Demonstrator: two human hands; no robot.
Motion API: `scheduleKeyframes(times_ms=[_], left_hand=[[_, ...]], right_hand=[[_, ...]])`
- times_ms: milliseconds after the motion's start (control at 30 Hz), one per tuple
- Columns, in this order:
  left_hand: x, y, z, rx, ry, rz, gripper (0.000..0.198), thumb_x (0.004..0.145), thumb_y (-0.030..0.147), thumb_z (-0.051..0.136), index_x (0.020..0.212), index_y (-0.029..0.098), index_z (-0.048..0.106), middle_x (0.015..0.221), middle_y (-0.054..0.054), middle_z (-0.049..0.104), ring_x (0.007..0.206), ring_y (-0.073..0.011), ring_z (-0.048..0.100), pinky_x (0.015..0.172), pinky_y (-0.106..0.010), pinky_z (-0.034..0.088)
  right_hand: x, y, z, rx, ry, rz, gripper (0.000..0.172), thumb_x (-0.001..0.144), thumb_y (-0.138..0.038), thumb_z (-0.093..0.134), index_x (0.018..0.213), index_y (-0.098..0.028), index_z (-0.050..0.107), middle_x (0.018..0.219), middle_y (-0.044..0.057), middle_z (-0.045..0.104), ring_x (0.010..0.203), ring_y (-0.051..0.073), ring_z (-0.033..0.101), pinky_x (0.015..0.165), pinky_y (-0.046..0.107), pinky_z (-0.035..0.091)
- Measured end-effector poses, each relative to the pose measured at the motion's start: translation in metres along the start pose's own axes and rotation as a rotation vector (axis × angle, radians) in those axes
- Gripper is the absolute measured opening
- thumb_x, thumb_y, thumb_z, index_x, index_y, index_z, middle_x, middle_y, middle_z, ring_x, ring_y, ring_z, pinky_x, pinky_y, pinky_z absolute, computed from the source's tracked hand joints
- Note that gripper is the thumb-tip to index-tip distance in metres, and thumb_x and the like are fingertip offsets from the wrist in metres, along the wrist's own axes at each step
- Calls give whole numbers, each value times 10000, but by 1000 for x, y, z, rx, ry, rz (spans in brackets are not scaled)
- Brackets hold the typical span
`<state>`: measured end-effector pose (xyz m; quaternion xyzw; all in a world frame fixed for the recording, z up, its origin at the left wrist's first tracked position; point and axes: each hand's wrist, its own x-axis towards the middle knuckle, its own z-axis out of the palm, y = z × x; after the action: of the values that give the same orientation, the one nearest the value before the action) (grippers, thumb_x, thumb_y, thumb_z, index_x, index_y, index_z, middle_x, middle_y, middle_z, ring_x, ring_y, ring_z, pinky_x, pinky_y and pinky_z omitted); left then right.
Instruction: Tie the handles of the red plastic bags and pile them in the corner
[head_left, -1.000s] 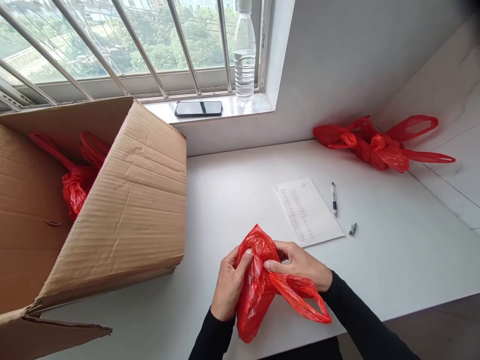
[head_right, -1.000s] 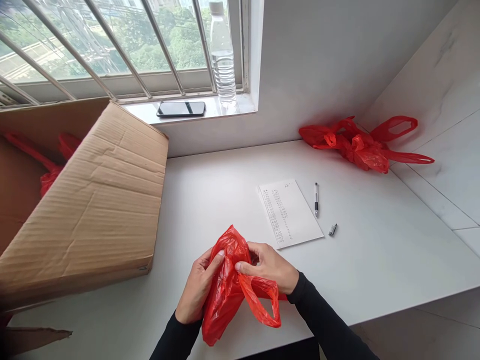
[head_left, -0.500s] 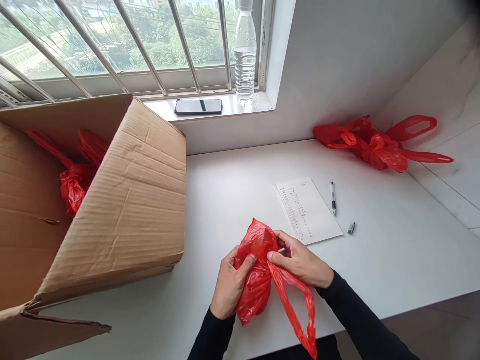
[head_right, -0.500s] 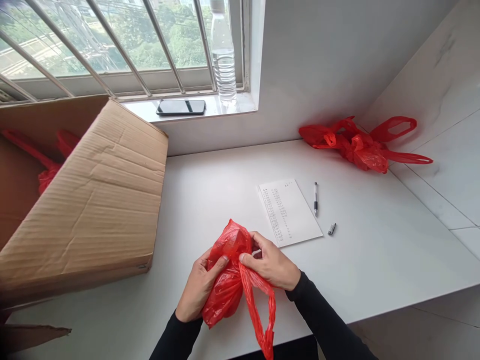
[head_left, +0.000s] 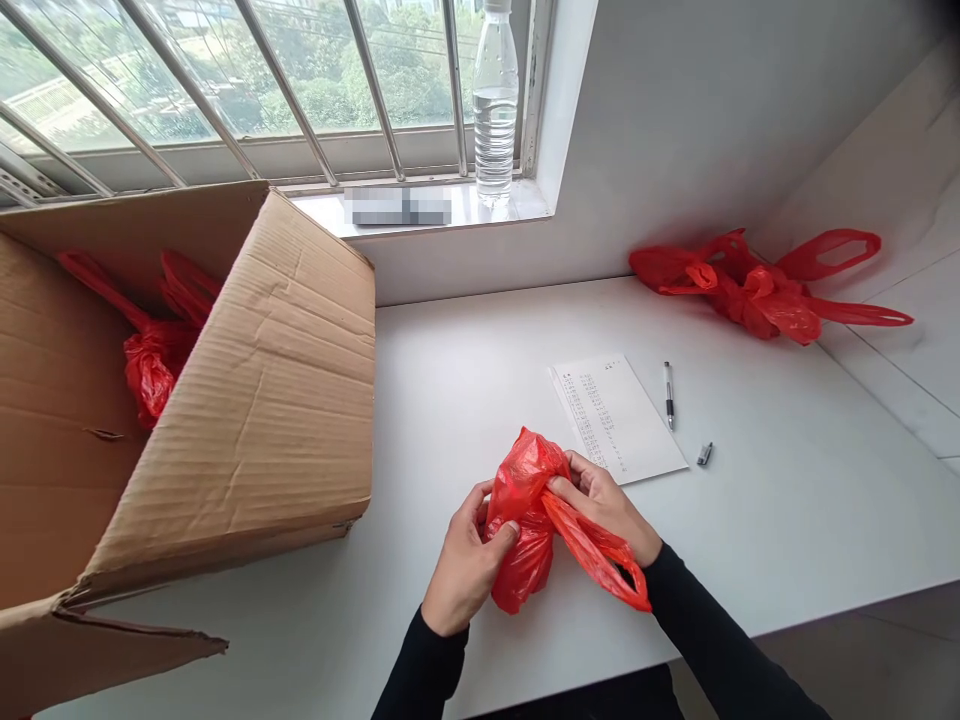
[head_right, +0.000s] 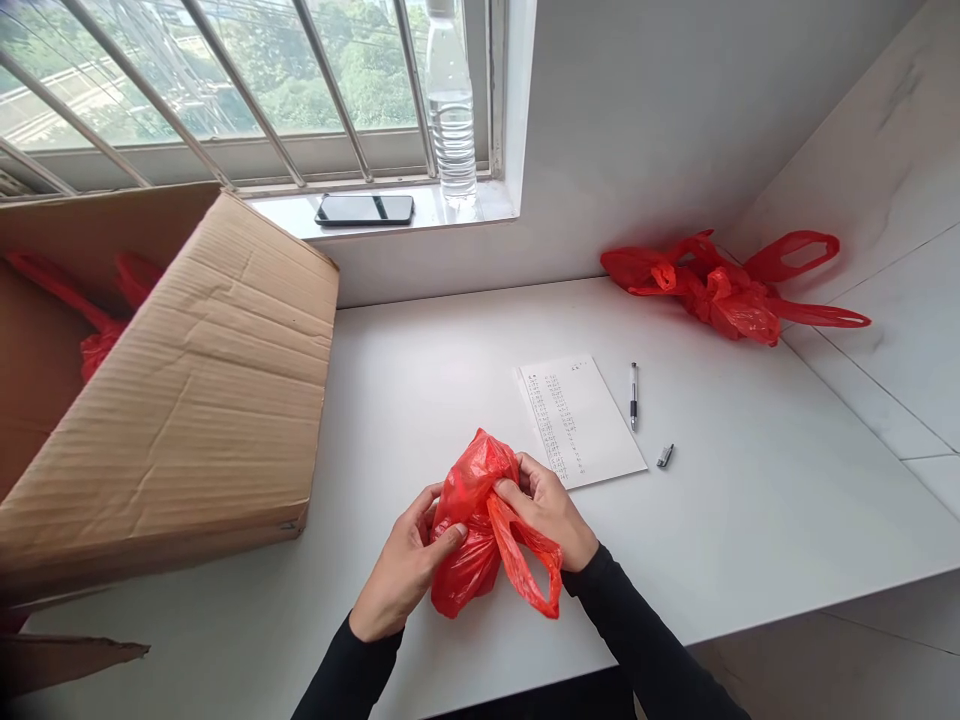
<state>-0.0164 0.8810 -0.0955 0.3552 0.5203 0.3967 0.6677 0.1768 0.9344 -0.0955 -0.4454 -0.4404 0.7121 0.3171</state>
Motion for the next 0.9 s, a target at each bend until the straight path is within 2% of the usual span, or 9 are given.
scheduleKeyframes(times_ms=[167, 300, 433, 500, 633, 800, 900], left_hand=[[3, 4, 6, -62, 73, 36, 436, 820, 244, 711, 1226, 172, 568, 1124, -127, 723, 937, -265, 694, 808, -377, 547], [2, 6, 6, -141, 136, 45, 440, 768, 182, 728, 1187, 180, 592, 1108, -97, 729, 956, -248, 686, 828, -357, 545], [2, -2, 3, -159, 181, -31, 268, 777, 316, 776, 962, 165, 655, 954, -80, 749, 834, -227, 685, 756, -326, 532], [3, -5, 2, -148, 191, -59, 272, 786, 381, 775, 895, 159, 661, 904, -78, 749, 786, -221, 676, 728, -323, 522], [2, -4, 2, -108, 150, -37, 308, 821, 362, 742, 1049, 160, 693, 980, -83, 754, 846, -227, 672, 768, -327, 516], [-1, -1, 3, -54, 79, -8, 388, 831, 385, 742, 1144, 160, 696, 1051, -92, 755, 897, -235, 672, 806, -326, 519], [0, -4, 4, -165, 144, -2, 411, 859, 435, 714, 1177, 177, 684, 1084, -92, 755, 932, -252, 692, 814, -333, 530]], right_hand=[[-4, -2, 5, -47, -76, 2, 262, 917, -363, 669, 1108, -226, 553, 1059, 23, 646, 958, 194, 624, 914, 380, 508], [-4, -1, 7, -22, -150, 33, 293, 898, -328, 698, 1123, -232, 538, 1019, 16, 656, 904, 183, 624, 882, 380, 516], [-3, 1, 11, 79, -129, 31, 286, 895, -342, 706, 1099, -224, 543, 969, 16, 667, 874, 183, 644, 812, 352, 517], [-3, 3, 13, 126, -109, 31, 316, 886, -356, 720, 1109, -224, 538, 953, 14, 672, 859, 181, 653, 789, 340, 513], [-2, 9, 17, 141, -103, 66, 400, 870, -400, 741, 1149, -228, 512, 937, 11, 689, 811, 167, 653, 767, 332, 511], [0, 11, 19, 81, -28, 44, 333, 883, -448, 709, 1044, -218, 529, 831, -17, 655, 728, 147, 610, 702, 306, 493], [-5, 6, 18, -39, -92, 8, 359, 878, -373, 719, 1148, -240, 523, 1019, 10, 668, 901, 178, 638, 852, 355, 514]])
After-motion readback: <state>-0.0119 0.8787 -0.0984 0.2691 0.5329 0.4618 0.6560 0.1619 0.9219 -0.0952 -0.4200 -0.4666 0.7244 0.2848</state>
